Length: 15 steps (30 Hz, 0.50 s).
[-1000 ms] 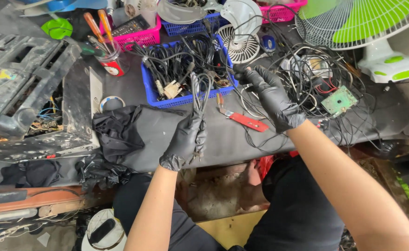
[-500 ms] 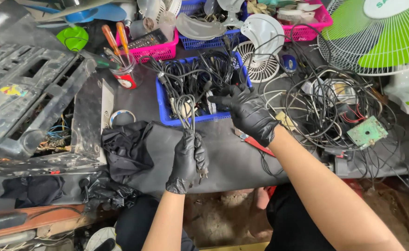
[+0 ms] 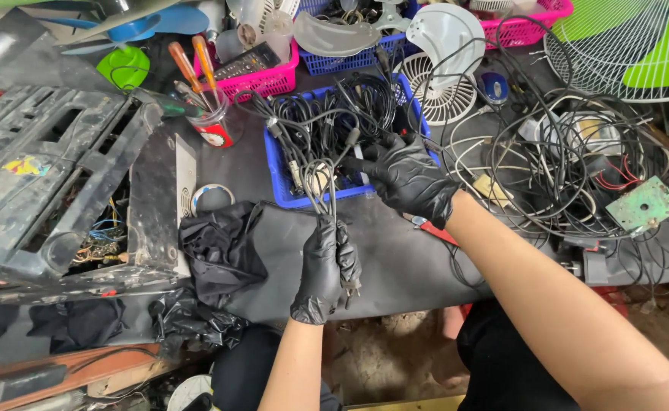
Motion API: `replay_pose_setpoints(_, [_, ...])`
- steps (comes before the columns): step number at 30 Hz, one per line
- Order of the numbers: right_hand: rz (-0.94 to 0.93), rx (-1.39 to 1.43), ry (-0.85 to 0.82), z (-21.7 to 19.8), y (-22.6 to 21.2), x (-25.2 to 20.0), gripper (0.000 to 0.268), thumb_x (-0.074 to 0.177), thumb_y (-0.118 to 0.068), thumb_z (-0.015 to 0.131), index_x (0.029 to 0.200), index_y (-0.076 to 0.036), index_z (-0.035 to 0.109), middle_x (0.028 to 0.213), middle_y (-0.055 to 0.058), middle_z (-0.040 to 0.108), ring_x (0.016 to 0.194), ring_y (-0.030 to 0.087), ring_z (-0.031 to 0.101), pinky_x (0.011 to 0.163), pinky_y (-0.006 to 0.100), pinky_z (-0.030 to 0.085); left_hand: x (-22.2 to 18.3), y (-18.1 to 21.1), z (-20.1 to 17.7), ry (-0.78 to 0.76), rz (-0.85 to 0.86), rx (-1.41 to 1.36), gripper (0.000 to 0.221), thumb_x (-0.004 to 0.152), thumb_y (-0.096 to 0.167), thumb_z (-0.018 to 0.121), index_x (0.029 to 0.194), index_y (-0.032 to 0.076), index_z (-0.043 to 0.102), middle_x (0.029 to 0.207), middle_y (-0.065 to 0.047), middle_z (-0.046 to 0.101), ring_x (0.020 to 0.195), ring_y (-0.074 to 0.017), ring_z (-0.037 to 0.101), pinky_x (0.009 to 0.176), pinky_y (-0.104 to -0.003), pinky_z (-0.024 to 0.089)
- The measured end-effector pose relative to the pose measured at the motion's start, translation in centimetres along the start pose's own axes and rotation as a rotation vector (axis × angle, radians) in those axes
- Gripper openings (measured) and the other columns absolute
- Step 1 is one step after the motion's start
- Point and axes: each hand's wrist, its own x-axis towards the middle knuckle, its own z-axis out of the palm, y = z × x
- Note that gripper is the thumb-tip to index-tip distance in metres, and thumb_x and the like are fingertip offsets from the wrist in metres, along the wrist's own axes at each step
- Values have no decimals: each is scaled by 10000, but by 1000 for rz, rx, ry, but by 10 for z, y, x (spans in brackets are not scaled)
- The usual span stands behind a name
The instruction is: Assembling or repairing power adapters by stripping, twisting, and organizing wires.
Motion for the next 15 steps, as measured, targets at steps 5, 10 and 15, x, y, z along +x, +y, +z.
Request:
replay_pose_setpoints(5, [26,178,73,-43,-16,9,223,750,-238,652,962,-302,677,980,-84,681,1094,206,581,928,423,390,8,-4,-11,-63,29,-16,328,995,250,562,776,11,510,492,-76,361,303,-192,379,243,-312,339])
replay_pose_setpoints(10, [125,732,113,-38,-19,11,190,821,-19,674,971,-104,753,961,80,712,954,347,689,833,395,544,8,-6,-10,-89,52,-49,271,978,161,574,777,-13,517,513,-71,375,323,-172,419,258,-287,369])
replay_pose_setpoints(15, [167,826,141,-48,-30,6,202,821,-8,701,1005,-74,750,1012,139,707,984,386,683,820,419,561,34,-25,-37,-248,109,-123,309,988,254,548,844,-19,523,493,-113,388,309,-242,421,236,-361,350])
